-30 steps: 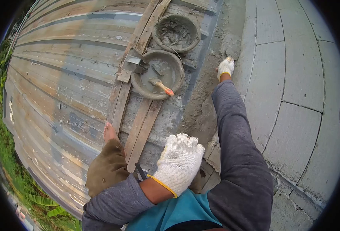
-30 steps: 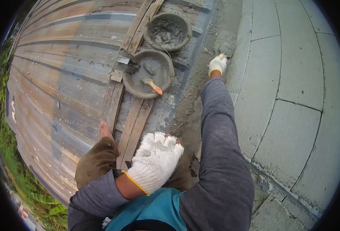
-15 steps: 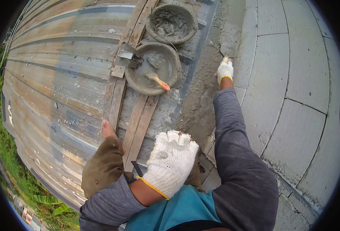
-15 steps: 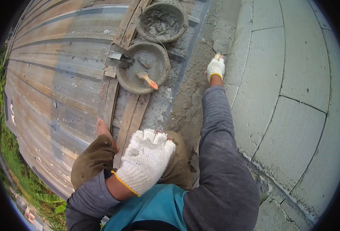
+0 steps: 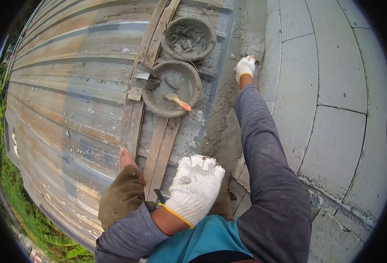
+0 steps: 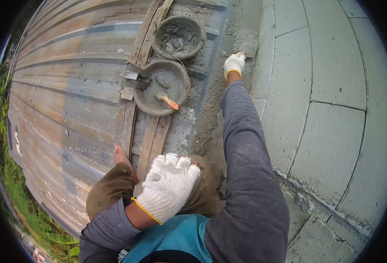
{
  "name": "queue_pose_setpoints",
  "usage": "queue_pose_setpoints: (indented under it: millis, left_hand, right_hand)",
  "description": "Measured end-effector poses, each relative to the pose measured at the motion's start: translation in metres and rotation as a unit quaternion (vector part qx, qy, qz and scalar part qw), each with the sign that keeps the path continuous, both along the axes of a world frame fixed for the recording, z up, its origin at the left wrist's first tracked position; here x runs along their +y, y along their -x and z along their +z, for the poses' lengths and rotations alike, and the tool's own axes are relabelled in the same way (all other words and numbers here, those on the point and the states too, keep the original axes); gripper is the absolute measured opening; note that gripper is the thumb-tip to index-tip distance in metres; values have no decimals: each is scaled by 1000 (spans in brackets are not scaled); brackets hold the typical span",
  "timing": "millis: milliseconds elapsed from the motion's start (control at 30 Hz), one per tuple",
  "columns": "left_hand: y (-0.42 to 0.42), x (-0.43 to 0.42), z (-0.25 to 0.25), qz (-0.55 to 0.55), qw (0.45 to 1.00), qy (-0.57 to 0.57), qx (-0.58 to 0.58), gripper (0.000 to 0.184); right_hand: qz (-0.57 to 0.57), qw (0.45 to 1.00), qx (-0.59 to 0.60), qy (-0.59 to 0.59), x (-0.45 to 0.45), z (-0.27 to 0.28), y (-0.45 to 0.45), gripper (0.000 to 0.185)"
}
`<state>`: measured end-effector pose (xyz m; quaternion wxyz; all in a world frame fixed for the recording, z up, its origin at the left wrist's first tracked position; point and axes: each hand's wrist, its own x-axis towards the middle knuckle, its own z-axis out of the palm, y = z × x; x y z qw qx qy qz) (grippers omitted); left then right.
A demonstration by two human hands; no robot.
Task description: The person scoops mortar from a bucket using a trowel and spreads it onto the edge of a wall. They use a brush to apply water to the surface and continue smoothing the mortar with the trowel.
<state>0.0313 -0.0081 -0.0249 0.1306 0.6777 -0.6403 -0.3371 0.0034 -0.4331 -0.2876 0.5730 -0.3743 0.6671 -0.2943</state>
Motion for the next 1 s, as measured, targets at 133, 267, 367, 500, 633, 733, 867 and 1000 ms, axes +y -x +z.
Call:
queue_pose_setpoints:
  millis: [133,267,367,500,633,733,867,1000]
  left_hand:
    - [-5,-3,4,-9,999,-32,-1,30]
    - [-4,1,-3,25,999,27,-5,30]
    - [-2,2,-3,28,999,36,14,30]
    - [-4,-2,7,-4,1000,2,28,28]
    - [4,0,9,-3,999,39,12,25]
    - [9,1,9,-11,999,45,11,24]
    - [13,7,8,4,997,75,-9,21]
    - [8,9,10,8,998,68,-3,20]
  right_hand:
    - [-132,988,-29,-69,-10,-9,-24,75]
    - [-171,985,-21,-24,39,-3,-34,69]
    - [-171,985,-6,-18,76,1,-32,65]
    - [-151,988,21,-36,134,6,-12,61]
    - [-96,991,94,-29,201,14,23,57]
    - [-23,983,176,39,233,6,58,59]
    - [72,960,219,158,192,-6,86,57]
    - [174,925,310,137,87,12,80,52]
